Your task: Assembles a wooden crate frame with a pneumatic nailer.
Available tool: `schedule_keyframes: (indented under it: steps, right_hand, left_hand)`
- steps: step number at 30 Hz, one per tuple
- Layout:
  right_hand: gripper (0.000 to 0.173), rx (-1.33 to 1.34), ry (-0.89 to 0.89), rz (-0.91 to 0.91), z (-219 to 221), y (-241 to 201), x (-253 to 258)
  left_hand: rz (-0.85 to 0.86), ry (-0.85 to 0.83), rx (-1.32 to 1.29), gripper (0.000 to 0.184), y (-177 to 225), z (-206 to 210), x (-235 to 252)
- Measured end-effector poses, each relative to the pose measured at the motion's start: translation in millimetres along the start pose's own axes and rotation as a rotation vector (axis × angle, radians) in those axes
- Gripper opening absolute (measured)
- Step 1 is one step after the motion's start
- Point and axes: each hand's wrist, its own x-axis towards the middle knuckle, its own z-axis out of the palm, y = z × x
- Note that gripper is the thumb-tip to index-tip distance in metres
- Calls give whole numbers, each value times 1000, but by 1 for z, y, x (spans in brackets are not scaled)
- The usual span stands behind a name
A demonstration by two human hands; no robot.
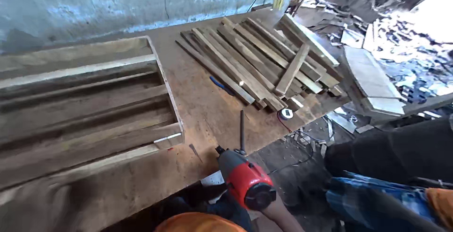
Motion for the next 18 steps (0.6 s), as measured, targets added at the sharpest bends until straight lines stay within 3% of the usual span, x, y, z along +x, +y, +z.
schedule_keyframes:
  steps: [2, 4, 6, 8, 12, 18]
  right_hand:
    - [58, -111, -41, -7, 5, 3, 13]
    - [59, -202, -90, 19, 9, 4, 26]
    - [60, -225, -124, 55, 5, 9, 29]
    - [60, -180, -132, 60, -3, 4, 33]
    - [60, -200, -240, 181, -2, -6, 36]
    - [57, -197, -204, 225, 25, -6, 15]
  left_hand:
    - [219, 120, -23, 47, -4, 75, 2]
    - [355, 232, 10, 59, 33, 102, 19]
    - [420, 184, 5, 74, 71, 97, 46]
    - [454, 57, 0, 77, 86, 95, 75]
    - [511, -90, 65, 53, 72, 105, 103]
    - [540, -226, 0, 81, 70, 94, 103]
